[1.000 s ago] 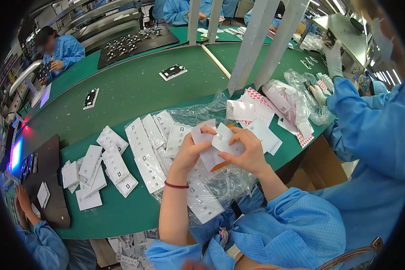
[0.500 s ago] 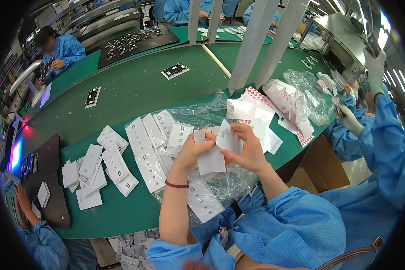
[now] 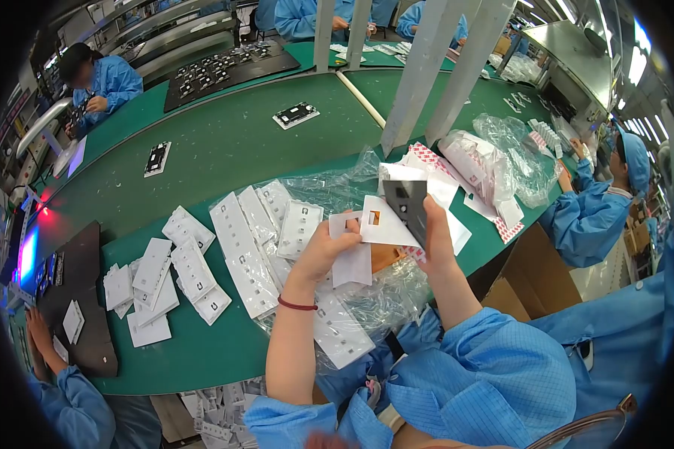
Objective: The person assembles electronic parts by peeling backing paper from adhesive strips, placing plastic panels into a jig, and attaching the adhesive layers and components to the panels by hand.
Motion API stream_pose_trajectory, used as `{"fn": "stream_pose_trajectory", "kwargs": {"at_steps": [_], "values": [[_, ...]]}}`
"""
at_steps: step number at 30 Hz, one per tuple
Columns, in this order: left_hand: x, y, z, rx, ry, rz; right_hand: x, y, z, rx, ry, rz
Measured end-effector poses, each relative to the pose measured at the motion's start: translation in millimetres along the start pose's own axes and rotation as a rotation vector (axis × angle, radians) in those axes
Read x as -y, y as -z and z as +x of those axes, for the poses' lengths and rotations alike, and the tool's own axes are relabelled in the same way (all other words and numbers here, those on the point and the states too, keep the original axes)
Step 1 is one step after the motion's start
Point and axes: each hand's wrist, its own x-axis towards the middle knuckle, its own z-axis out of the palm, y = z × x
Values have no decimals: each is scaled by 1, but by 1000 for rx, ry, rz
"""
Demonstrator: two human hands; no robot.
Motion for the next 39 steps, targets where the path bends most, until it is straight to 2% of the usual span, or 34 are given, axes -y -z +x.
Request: {"fn": "stream_pose_trajectory", "kwargs": {"at_steps": [4, 5, 8, 9, 13, 17, 20, 25, 29, 31, 39], "values": [[2, 1, 0, -5, 53, -22, 15, 3, -1, 76, -81, 96], [5, 2, 1, -4, 67, -28, 9, 4, 2, 57, -10, 79], [0, -3, 1, -57, 157, -93, -7, 5, 1, 64, 226, -264], [0, -3, 1, -45, 143, -91, 2, 0, -4, 136, 270, -387], [-1, -4, 1, -37, 72, -108, 2, -3, -6, 335, 334, -764], [-6, -9, 0, -97, 32, -198, 7, -8, -8, 256, 251, -769], [-7, -8, -2, -66, -33, -118, 2, -7, -8, 253, 213, -770], [-6, 0, -3, -35, -17, -133, -1, -10, -10, 232, 183, -758], [-8, -7, -2, -99, 9, -89, 1, -7, -9, 264, 200, -827], [-7, -5, -2, -62, -2, -95, 1, -5, -9, 321, 217, -890], [1, 4, -2, -41, 19, -124, -4, -9, -10, 294, 278, -827]]}}
